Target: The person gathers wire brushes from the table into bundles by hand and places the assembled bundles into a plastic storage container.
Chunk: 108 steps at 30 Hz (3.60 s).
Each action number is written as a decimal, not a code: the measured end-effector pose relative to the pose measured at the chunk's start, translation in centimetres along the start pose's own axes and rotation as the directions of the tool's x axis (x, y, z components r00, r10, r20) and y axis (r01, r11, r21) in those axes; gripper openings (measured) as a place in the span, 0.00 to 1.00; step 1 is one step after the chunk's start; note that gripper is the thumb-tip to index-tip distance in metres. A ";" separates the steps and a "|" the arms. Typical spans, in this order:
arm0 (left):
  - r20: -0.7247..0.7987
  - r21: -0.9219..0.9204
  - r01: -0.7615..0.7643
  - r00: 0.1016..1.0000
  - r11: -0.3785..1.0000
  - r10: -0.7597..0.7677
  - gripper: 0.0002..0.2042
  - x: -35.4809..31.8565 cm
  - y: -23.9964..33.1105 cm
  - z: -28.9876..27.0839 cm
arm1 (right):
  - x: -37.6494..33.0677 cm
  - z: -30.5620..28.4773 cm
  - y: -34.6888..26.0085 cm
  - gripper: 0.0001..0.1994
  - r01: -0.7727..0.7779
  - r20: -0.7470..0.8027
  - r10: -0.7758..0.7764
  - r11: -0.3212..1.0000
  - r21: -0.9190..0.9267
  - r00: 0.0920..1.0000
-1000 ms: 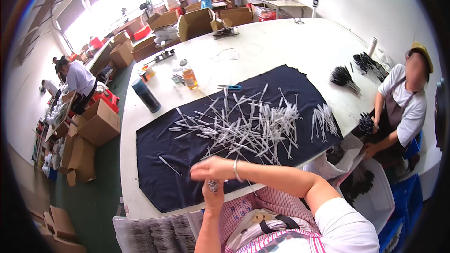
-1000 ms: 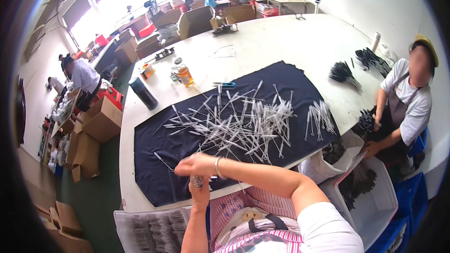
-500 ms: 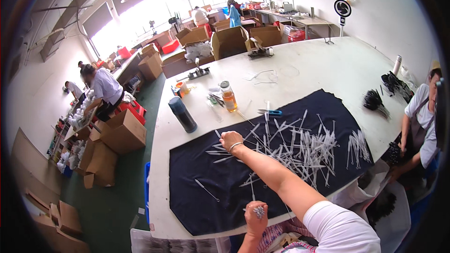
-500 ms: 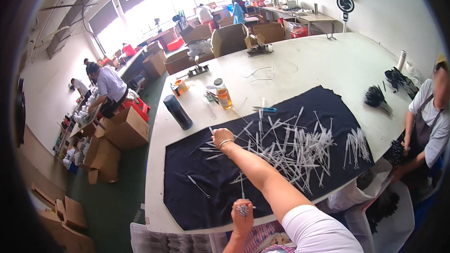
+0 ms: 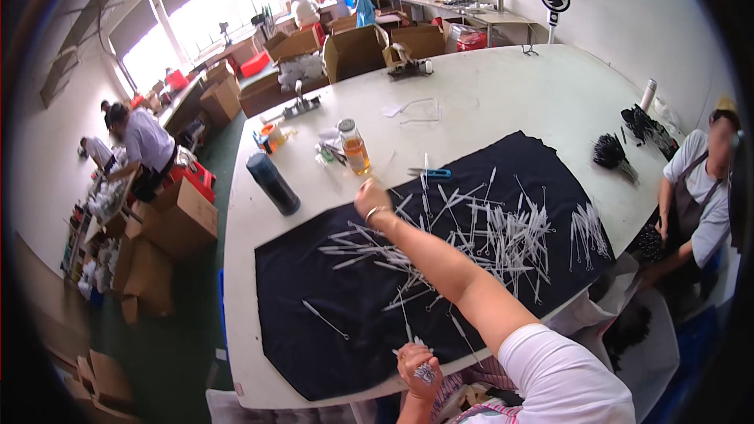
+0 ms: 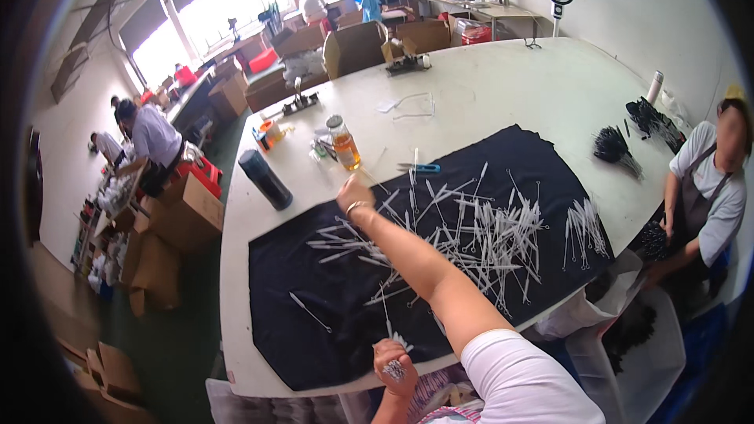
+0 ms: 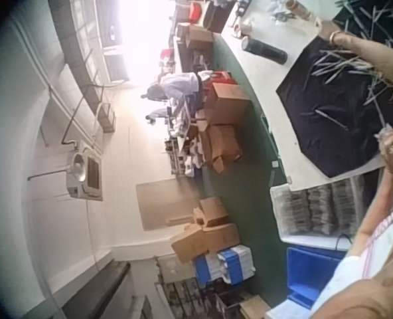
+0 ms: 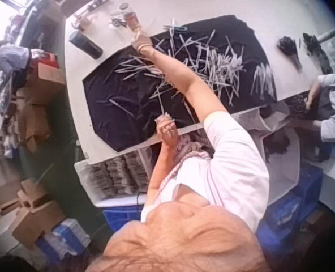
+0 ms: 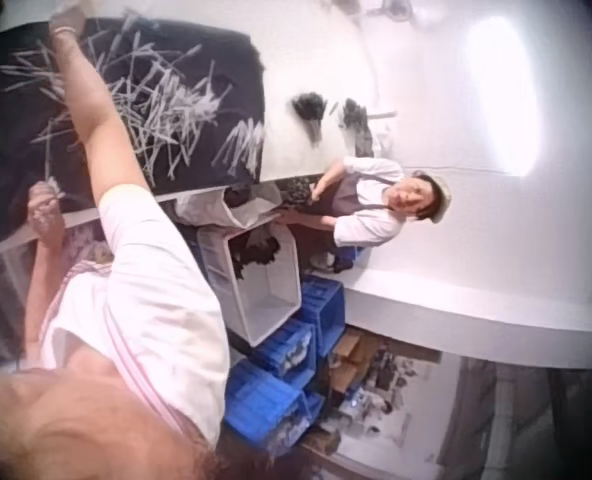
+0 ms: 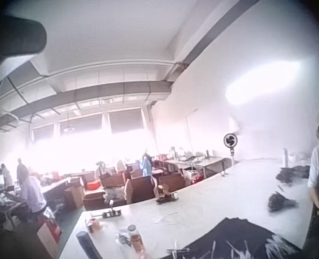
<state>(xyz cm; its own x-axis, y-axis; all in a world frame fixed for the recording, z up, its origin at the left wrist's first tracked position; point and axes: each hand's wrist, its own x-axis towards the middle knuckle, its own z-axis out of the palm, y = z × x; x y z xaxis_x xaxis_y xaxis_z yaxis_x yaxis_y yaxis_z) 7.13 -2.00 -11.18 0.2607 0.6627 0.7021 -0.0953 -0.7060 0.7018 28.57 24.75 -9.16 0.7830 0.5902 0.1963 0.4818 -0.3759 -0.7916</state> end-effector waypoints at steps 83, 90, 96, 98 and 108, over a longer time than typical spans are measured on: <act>0.031 -0.051 0.056 0.998 0.997 -0.054 0.10 0.6 0.5 -0.7 | -0.4 -13.8 6.3 0.15 -0.086 0.380 0.305 0.865 -0.495 0.873; -0.001 -0.045 0.090 0.996 0.995 -0.090 0.08 0.3 0.2 -0.3 | -0.1 -12.7 6.2 0.17 -0.285 0.266 0.388 0.891 -0.355 0.882; -0.010 -0.040 0.095 0.995 0.995 -0.095 0.07 0.4 -0.1 -0.1 | 1.7 -13.7 9.0 0.16 -0.088 0.330 0.188 0.951 -0.296 0.925; 0.008 0.000 0.102 0.995 0.995 -0.102 0.08 0.7 0.2 0.1 | 2.4 -14.3 10.5 0.16 0.133 0.429 0.063 0.902 -0.411 0.901; 0.001 0.023 0.119 0.993 0.993 -0.119 0.09 -0.2 -0.1 -0.2 | -3.4 -13.7 7.9 0.16 0.063 0.407 0.201 0.833 -0.550 0.891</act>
<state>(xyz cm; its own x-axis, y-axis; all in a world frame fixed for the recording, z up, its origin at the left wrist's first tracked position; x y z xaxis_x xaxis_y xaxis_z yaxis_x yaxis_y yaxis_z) 6.95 -1.99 -11.36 0.2712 0.7415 0.6137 -0.0414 -0.6280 0.7771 35.09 9.94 -8.17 0.6346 0.7411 -0.2192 0.6672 -0.6685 -0.3286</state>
